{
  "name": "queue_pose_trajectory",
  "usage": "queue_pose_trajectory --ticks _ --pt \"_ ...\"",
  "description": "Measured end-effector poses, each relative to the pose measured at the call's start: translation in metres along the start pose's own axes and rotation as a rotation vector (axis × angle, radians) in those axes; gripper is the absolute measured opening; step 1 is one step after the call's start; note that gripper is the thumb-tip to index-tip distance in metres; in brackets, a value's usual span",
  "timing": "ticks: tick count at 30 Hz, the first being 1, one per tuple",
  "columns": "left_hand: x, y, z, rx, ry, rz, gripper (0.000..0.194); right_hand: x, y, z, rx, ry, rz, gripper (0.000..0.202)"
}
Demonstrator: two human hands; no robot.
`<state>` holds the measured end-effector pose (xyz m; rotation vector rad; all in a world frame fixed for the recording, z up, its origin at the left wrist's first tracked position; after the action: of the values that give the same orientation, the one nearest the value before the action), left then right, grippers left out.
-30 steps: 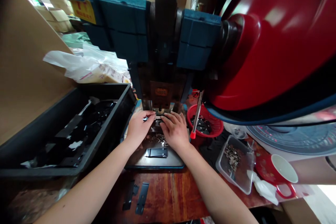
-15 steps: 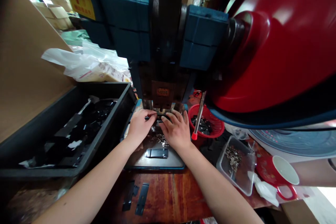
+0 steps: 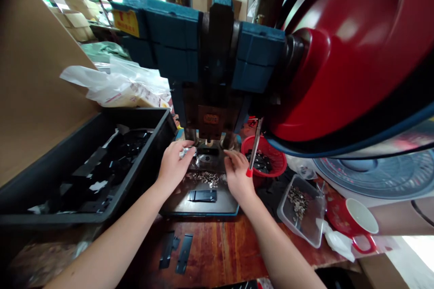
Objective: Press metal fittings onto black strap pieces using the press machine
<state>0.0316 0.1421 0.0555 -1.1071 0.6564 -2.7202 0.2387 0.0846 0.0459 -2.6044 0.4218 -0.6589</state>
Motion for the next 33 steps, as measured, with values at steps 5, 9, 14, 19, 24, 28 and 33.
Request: queue_pose_trajectory --ticks 5,9,14,19,24,28,33 --pt "0.013 0.024 0.006 -0.124 -0.030 0.006 0.018 0.027 0.048 0.043 -0.365 -0.562 0.222 0.050" --pt "0.002 0.029 0.014 -0.230 -0.105 -0.056 0.020 0.032 0.058 0.042 -0.363 -0.696 0.263 0.054" --pt "-0.005 0.026 0.013 -0.222 -0.157 -0.059 0.023 0.037 0.054 0.035 -0.339 -0.702 0.245 0.055" --pt "-0.003 0.028 0.013 -0.228 -0.147 -0.046 0.022 0.039 0.053 0.032 -0.287 -0.627 0.216 0.046" --pt "0.013 0.037 0.014 -0.219 -0.103 -0.011 0.021 0.041 0.047 0.036 -0.247 -0.484 0.235 0.040" --pt "0.033 0.058 0.006 -0.197 -0.089 -0.022 0.018 0.037 0.046 0.045 -0.264 -0.480 0.278 0.039" --pt "0.044 0.105 -0.005 -0.187 -0.084 -0.267 0.017 0.017 0.044 0.053 -0.377 -0.648 0.270 0.051"
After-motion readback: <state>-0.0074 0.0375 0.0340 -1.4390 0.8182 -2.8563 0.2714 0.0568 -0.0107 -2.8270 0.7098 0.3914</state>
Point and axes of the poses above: each hand's wrist, its own y-axis away from the middle knuckle, its own x-axis out of the back of the hand, z = x × y, the point moved 8 cm from there along -y, towards the middle knuckle, and after that the axes turned 6 degrees about -y, right-handed, at the moved point
